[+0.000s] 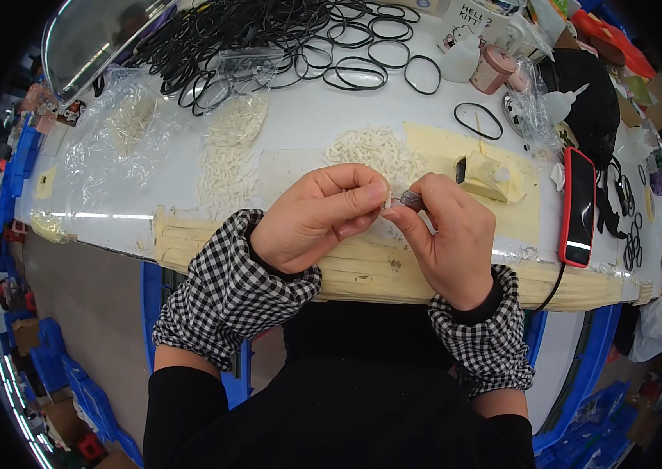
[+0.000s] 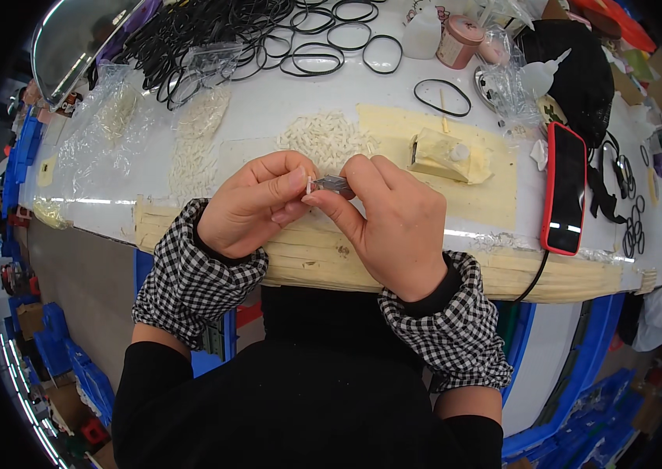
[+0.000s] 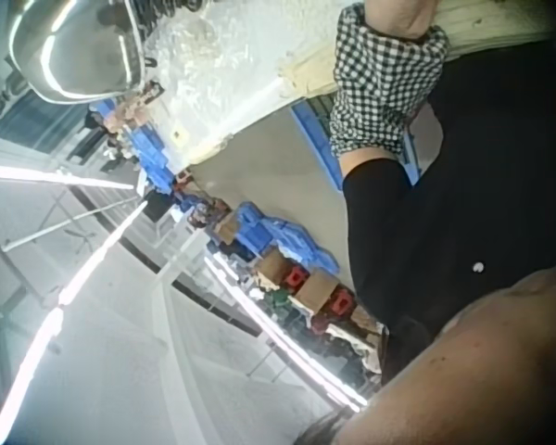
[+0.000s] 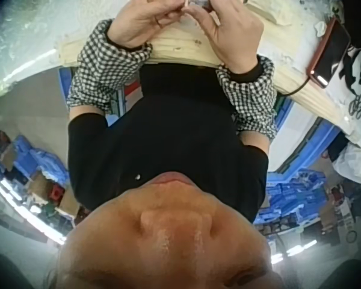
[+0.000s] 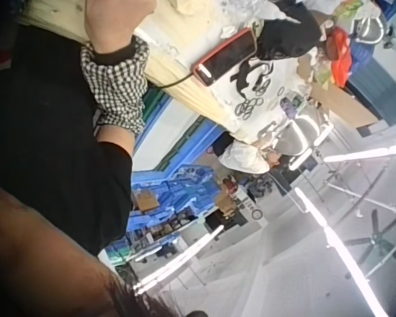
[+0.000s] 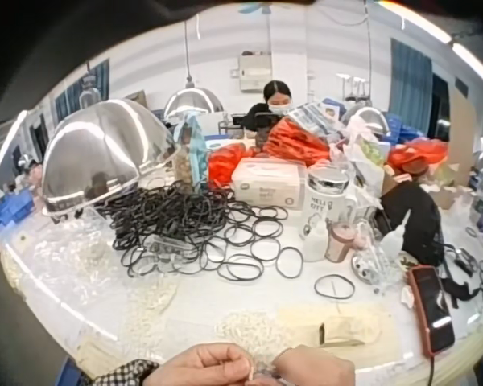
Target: The recorder is assembling or sorting small white lace-like decorative components at a factory workbench using a small tool.
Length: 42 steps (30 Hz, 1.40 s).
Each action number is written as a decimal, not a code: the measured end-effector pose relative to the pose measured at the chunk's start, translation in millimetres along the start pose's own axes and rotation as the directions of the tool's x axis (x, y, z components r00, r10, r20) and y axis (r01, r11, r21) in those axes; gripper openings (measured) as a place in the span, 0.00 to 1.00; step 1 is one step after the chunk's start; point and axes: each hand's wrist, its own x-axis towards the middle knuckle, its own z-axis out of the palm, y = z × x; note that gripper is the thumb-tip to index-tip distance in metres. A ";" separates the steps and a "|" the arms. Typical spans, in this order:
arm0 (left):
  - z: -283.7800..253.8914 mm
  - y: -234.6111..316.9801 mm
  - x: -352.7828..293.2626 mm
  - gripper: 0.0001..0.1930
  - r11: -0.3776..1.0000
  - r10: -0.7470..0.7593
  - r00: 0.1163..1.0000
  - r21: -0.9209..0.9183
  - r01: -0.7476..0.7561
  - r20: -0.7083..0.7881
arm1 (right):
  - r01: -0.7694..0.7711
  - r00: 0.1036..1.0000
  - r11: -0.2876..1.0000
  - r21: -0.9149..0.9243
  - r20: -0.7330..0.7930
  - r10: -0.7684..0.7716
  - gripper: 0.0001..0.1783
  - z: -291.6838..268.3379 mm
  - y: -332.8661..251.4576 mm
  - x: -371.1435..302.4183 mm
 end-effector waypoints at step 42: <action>9.3 -5.8 -20.3 0.09 0.998 0.026 0.963 -0.056 -0.042 -0.269 | -0.052 0.986 0.997 -0.059 0.155 0.060 0.10 -14.9 12.8 -12.9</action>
